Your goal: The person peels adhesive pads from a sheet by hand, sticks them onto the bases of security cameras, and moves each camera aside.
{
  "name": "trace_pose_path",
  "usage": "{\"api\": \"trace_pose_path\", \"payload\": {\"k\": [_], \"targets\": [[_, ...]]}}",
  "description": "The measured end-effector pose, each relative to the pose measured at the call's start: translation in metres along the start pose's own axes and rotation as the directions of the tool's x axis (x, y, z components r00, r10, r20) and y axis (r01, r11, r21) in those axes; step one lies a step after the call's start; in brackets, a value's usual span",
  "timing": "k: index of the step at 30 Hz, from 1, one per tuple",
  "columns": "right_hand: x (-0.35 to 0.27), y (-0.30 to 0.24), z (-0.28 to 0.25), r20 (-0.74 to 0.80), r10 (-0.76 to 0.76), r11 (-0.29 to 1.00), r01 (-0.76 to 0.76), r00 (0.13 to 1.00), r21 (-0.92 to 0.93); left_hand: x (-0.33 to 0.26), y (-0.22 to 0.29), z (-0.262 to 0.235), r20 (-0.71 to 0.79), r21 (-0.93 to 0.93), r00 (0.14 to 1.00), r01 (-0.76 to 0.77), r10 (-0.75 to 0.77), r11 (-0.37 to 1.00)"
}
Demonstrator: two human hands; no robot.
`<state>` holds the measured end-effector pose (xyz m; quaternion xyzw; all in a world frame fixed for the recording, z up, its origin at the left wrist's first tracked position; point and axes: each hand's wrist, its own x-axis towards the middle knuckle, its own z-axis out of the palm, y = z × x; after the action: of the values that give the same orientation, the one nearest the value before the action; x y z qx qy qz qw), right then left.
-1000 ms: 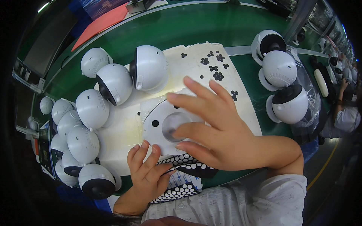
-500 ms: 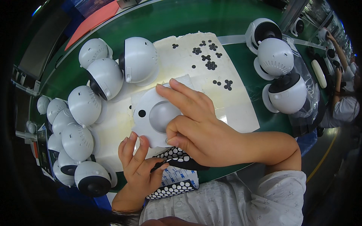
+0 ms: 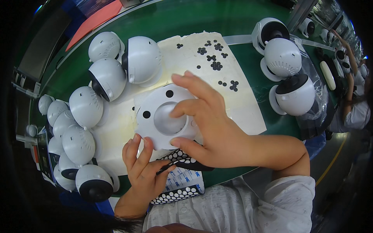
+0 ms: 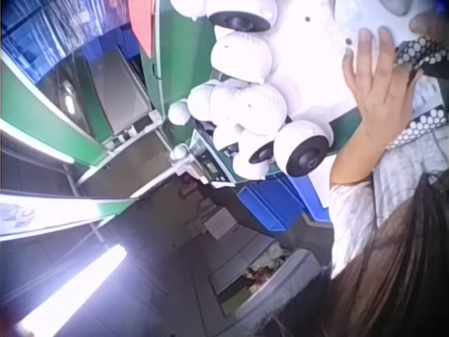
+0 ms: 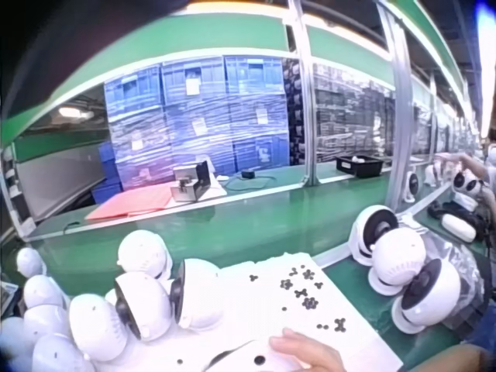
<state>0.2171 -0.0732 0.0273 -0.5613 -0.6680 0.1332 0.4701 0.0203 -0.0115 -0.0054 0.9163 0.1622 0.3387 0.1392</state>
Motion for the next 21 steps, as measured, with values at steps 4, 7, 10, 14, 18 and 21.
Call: {"api": "trace_pose_path", "payload": {"k": [4, 7, 10, 14, 18, 21], "targets": [[-0.006, -0.007, 0.005, 0.056, -0.155, 0.978, 0.161, 0.986, -0.13, 0.0, 0.001, -0.001, -0.009, 0.016, 1.0, 0.022, -0.021, 1.0], [-0.01, -0.011, 0.012, 0.193, -0.238, 0.954, 0.266, 0.952, -0.135, -0.001, 0.0, -0.002, -0.005, 0.008, 1.0, 0.028, -0.027, 1.0], [-0.015, -0.01, 0.017, 0.149, -0.439, 0.815, 0.463, 0.886, -0.348, -0.001, -0.001, 0.0, -0.008, 0.034, 1.0, 0.01, -0.01, 0.999], [-0.017, -0.005, 0.003, 0.198, -0.411, 0.832, 0.455, 0.89, -0.318, 0.001, -0.001, 0.001, -0.011, 0.009, 1.0, 0.015, -0.015, 1.0], [-0.005, 0.014, -0.027, 0.092, -0.019, 0.988, 0.033, 0.996, -0.151, -0.001, 0.0, 0.0, 0.004, 0.025, 1.0, 0.024, -0.024, 0.999], [-0.007, 0.018, -0.028, 0.108, 0.058, 0.994, -0.047, 0.992, -0.103, -0.004, -0.001, 0.0, 0.019, 0.036, 1.0, 0.02, -0.021, 0.999]]}}
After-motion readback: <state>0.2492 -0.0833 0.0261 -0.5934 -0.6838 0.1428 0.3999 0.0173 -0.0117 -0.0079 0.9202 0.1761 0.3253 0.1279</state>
